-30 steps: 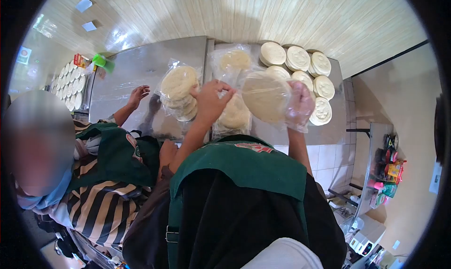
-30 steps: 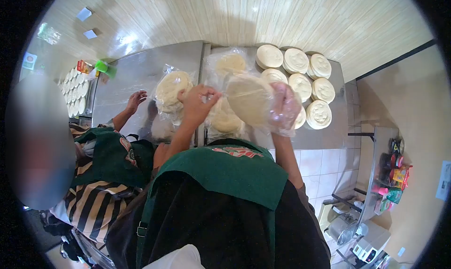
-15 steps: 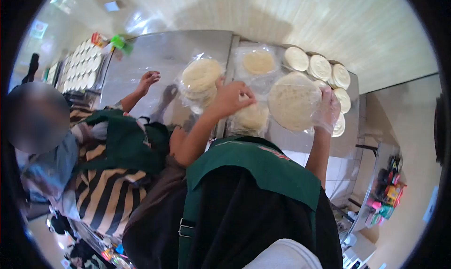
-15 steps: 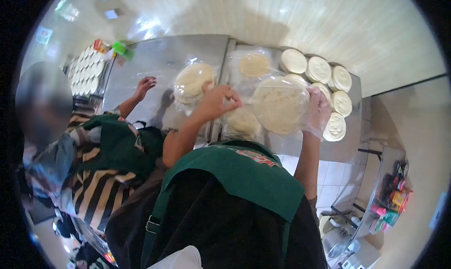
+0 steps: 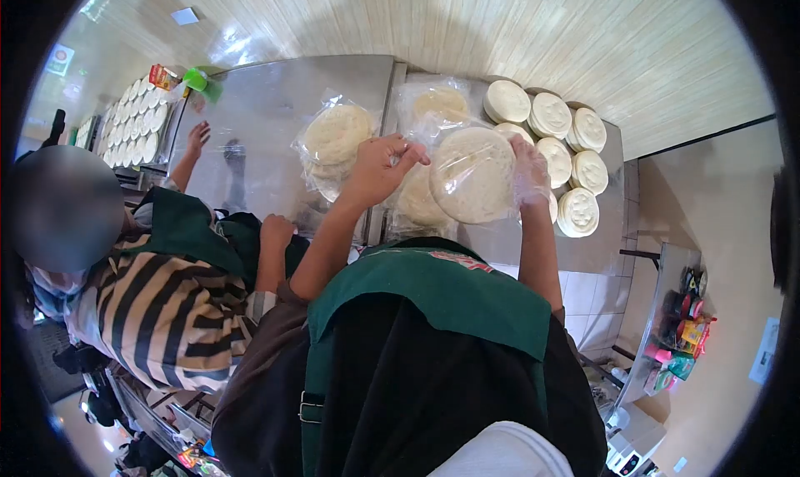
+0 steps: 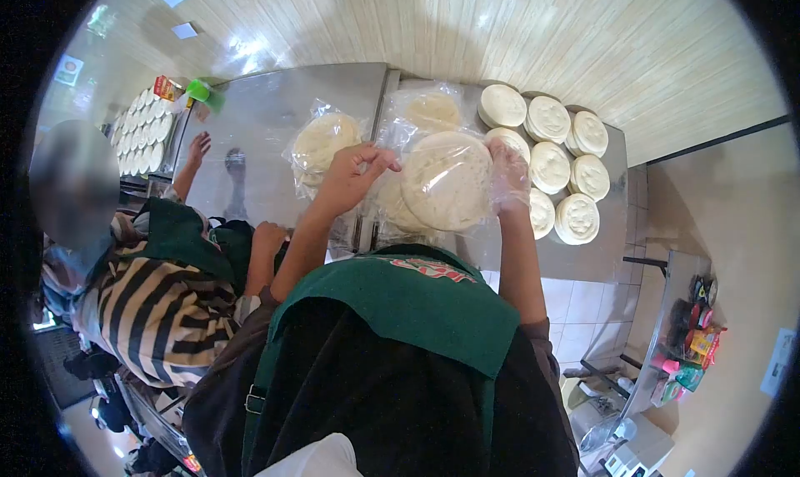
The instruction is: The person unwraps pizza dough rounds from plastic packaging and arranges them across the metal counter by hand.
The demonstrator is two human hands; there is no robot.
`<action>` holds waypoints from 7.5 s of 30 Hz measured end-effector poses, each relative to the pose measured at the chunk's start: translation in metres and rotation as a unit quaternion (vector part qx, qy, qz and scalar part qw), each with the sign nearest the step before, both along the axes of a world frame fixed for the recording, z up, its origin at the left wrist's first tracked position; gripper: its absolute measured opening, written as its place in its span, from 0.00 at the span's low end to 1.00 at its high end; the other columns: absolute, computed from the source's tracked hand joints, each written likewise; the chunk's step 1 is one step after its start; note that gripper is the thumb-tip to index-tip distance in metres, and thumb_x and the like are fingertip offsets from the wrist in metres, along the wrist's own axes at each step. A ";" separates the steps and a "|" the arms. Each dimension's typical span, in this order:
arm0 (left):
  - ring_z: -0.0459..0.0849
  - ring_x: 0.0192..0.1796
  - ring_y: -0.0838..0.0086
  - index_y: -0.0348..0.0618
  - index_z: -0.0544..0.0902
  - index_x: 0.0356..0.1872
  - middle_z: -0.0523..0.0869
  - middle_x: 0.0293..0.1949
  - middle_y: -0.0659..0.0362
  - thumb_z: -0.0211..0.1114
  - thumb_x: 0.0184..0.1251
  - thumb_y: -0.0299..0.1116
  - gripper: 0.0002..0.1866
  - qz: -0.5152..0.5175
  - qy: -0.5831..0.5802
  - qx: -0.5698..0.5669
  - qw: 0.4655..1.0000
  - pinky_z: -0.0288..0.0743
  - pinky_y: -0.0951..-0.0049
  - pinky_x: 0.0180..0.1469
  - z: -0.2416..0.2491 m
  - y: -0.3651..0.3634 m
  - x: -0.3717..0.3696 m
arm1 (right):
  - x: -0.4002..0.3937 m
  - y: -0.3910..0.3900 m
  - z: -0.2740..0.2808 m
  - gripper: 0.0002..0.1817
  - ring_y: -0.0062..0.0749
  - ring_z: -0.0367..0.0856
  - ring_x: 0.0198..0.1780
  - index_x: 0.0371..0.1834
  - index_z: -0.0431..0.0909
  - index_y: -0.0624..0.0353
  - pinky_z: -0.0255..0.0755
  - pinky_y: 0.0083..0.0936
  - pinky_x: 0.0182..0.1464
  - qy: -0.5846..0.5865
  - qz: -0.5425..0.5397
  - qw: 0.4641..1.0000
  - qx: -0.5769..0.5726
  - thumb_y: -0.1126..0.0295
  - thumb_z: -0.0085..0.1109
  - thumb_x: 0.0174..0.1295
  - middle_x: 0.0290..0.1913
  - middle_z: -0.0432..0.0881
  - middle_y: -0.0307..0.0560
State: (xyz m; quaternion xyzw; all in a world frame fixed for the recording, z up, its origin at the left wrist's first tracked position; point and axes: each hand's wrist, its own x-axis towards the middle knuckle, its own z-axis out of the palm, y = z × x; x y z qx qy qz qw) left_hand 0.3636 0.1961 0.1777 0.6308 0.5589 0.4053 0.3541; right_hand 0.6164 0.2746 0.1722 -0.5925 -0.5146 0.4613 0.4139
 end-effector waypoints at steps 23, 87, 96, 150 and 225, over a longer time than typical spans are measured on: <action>0.82 0.39 0.70 0.49 0.85 0.30 0.82 0.31 0.62 0.66 0.61 0.39 0.07 0.087 0.335 0.194 0.918 0.53 0.48 0.63 0.005 -0.023 0.064 | -0.048 -0.054 -0.063 0.32 0.58 0.76 0.58 0.65 0.67 0.66 0.71 0.38 0.58 -0.248 0.076 0.938 0.231 0.62 0.62 0.59 0.68 0.65 0.65; 0.81 0.33 0.62 0.43 0.84 0.36 0.82 0.32 0.55 0.61 0.65 0.28 0.04 0.082 -0.057 0.039 0.994 0.75 0.67 0.40 0.054 0.037 0.015 | -0.055 0.067 0.015 0.21 0.24 0.83 0.41 0.50 0.79 0.63 0.77 0.24 0.42 0.106 0.458 0.878 -0.095 0.65 0.70 0.57 0.40 0.86 0.42; 0.84 0.42 0.61 0.41 0.84 0.32 0.85 0.38 0.53 0.57 0.56 0.19 0.09 -0.014 0.025 -0.073 0.997 0.76 0.67 0.47 0.006 0.039 -0.034 | -0.061 0.102 -0.050 0.18 0.29 0.82 0.40 0.43 0.81 0.61 0.74 0.27 0.44 -0.024 0.378 0.922 -0.085 0.57 0.65 0.61 0.37 0.84 0.45; 0.79 0.36 0.85 0.34 0.84 0.47 0.86 0.37 0.64 0.62 0.70 0.42 0.19 0.096 -0.249 -0.251 0.931 0.72 0.82 0.41 0.033 0.154 -0.042 | -0.074 0.159 0.029 0.19 0.20 0.78 0.39 0.54 0.73 0.62 0.73 0.18 0.42 0.330 0.124 0.929 -0.113 0.69 0.65 0.63 0.41 0.81 0.41; 0.82 0.43 0.65 0.44 0.86 0.31 0.86 0.35 0.59 0.73 0.55 0.45 0.14 0.207 0.073 0.111 0.969 0.63 0.64 0.50 0.037 0.078 0.091 | 0.053 0.034 0.053 0.25 0.19 0.76 0.37 0.40 0.81 0.64 0.72 0.18 0.42 0.174 0.056 0.979 0.084 0.53 0.40 0.76 0.36 0.82 0.39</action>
